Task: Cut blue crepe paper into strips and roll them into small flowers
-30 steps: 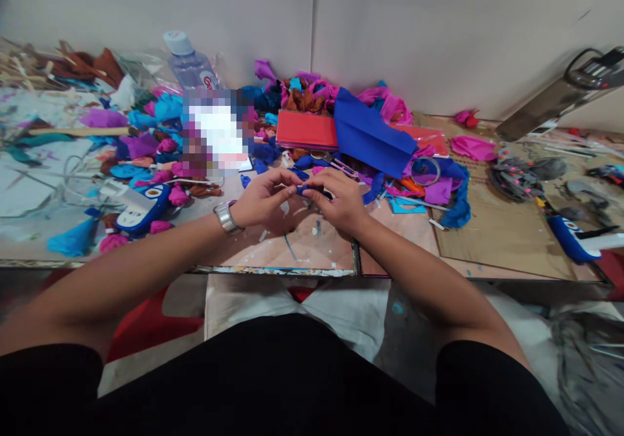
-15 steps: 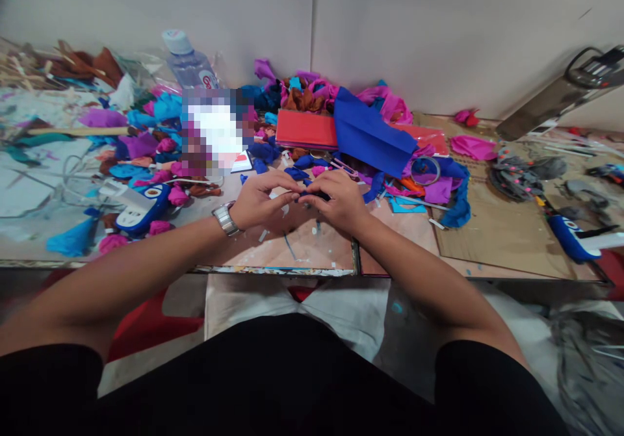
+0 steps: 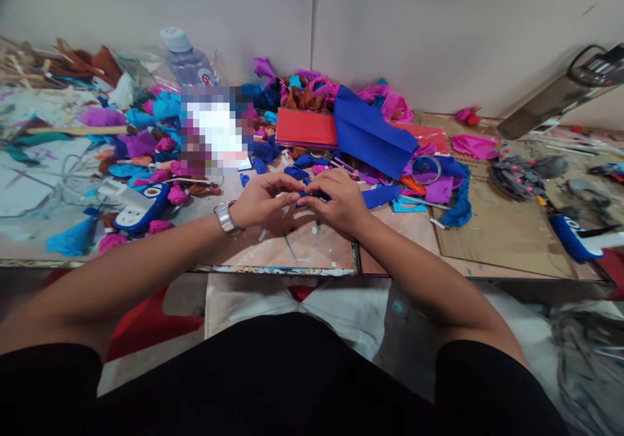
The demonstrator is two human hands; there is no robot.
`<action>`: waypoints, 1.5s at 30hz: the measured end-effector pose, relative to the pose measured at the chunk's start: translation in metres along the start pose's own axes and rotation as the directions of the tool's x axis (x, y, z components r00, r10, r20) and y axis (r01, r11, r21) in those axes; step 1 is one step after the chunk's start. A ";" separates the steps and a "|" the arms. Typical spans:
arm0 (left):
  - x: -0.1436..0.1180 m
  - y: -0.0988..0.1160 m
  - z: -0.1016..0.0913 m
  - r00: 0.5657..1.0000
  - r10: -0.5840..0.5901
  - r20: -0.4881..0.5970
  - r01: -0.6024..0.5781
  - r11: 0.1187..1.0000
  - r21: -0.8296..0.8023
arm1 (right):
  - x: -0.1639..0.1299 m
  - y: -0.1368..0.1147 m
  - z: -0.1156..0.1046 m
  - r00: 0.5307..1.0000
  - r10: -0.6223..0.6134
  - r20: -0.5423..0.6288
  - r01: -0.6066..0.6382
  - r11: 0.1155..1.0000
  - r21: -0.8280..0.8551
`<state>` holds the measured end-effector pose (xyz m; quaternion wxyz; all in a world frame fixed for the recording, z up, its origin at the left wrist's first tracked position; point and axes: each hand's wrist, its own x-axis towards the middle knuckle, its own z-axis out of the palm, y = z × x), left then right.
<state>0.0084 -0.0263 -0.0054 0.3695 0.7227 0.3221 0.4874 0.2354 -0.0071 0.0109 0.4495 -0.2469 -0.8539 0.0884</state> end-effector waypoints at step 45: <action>-0.002 0.004 0.001 0.996 -0.069 -0.061 0.059 0.988 -0.146 | -0.001 -0.007 0.000 0.998 0.039 0.038 -0.039 0.999 -0.003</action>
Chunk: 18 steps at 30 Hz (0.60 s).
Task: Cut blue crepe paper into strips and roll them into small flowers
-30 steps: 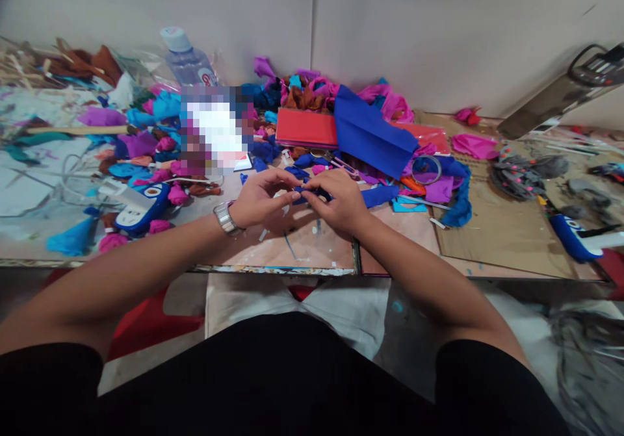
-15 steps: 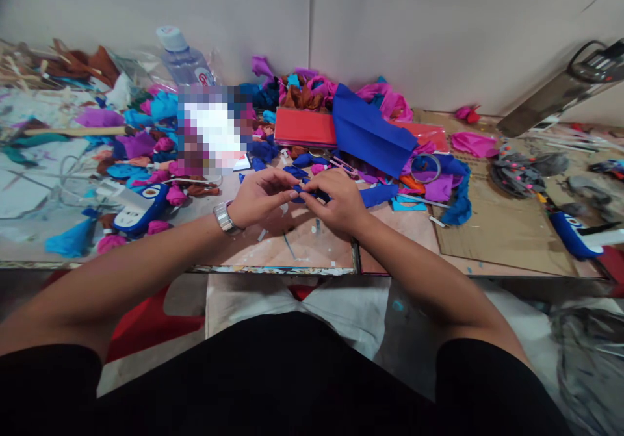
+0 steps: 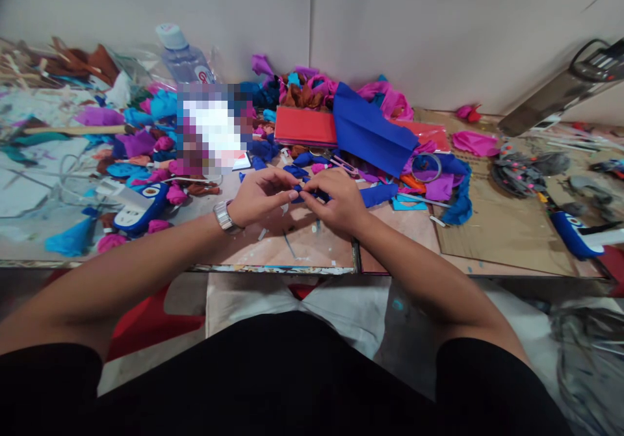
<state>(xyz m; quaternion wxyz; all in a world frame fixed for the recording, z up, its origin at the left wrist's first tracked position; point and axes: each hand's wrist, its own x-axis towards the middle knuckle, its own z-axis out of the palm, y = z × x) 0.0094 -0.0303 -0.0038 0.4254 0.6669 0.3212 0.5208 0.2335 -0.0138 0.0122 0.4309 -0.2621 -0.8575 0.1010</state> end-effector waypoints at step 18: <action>0.002 -0.001 -0.002 0.999 -0.032 -0.014 0.032 0.999 -0.036 | -0.001 0.003 -0.003 0.999 0.018 0.032 -0.019 0.999 0.027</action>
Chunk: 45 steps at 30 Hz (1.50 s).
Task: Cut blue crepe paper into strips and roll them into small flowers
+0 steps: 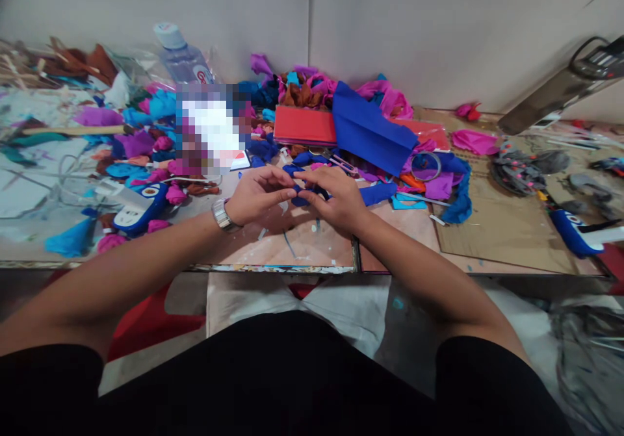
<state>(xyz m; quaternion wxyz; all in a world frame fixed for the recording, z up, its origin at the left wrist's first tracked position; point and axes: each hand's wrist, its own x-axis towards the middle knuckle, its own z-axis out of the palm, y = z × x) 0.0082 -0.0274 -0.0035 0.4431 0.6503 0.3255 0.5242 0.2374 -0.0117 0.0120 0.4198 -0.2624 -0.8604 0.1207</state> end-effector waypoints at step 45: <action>0.001 -0.004 -0.003 0.950 0.255 0.178 -0.285 0.943 0.171 | 0.003 0.006 0.002 1.000 0.002 -0.012 -0.002 1.000 0.029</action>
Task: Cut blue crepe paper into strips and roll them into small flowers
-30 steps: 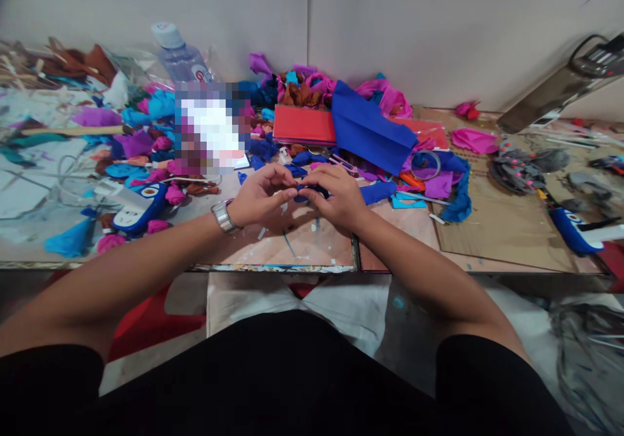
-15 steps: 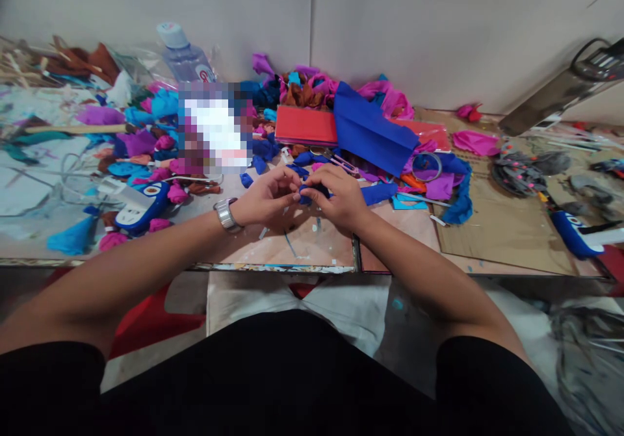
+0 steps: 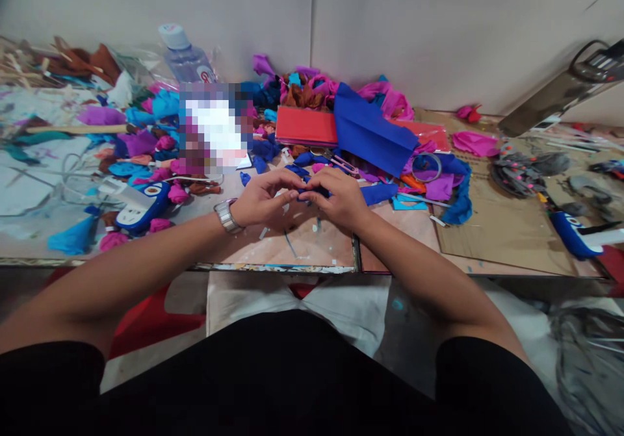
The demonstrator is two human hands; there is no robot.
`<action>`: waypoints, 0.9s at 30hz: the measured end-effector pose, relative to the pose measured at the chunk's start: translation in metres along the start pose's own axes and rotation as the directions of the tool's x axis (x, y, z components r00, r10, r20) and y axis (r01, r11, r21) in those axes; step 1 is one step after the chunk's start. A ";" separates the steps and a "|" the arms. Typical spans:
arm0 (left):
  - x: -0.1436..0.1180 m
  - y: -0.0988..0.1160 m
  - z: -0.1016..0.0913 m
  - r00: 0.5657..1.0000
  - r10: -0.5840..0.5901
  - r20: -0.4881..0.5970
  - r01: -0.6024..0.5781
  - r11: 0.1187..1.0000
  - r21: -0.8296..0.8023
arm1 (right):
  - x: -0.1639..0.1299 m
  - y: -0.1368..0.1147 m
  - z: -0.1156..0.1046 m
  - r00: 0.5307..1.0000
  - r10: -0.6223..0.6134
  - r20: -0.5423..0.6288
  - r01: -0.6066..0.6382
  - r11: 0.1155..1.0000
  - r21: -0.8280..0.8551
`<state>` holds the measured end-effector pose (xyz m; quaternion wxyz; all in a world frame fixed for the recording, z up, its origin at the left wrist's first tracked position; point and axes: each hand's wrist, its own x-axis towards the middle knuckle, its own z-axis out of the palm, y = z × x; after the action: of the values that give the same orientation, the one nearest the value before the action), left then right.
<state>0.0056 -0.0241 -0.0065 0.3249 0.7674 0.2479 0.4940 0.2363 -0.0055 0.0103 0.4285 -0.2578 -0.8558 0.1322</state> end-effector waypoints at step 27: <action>-0.001 -0.002 0.002 0.984 -0.139 -0.112 0.125 0.984 -0.125 | 0.000 -0.010 -0.001 0.999 0.022 -0.024 -0.023 1.000 -0.021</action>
<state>0.0074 -0.0236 -0.0092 0.3862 0.6975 0.2879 0.5305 0.2335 -0.0141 0.0155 0.4343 -0.2735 -0.8492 0.1248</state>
